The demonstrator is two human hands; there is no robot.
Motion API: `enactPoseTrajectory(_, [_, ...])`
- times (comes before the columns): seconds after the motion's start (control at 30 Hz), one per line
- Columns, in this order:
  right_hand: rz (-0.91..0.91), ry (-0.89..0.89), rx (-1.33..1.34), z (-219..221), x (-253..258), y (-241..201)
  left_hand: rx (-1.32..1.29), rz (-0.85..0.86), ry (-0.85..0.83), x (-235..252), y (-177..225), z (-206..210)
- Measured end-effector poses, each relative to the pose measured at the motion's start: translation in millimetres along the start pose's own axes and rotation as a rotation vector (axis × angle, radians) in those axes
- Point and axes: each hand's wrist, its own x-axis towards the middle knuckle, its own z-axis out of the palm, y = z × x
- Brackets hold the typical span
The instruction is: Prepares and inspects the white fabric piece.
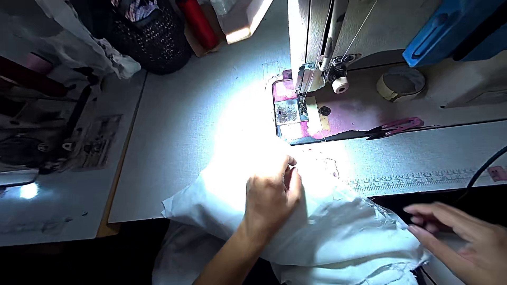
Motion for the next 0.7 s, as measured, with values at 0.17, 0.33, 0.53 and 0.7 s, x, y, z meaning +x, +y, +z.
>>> enactPoseTrajectory(0.17, [-0.229, 0.325, 0.012, 51, 82, -42, -0.235, -0.163, 0.056, -14, 18, 15])
enactPoseTrajectory(0.33, [-0.244, 0.402, -0.028, 82, 101, -63, -0.367, -0.227, 0.123, -16, 11, 18])
enactPoseTrajectory(0.53, [-0.325, 0.447, 0.145, 88, 81, -79, -0.429, -0.336, 0.11, -7, 17, 18])
enactPoseTrajectory(0.7, [-0.295, 0.347, 0.246, 80, 84, -77, -0.495, -0.276, 0.094, -13, 13, 21])
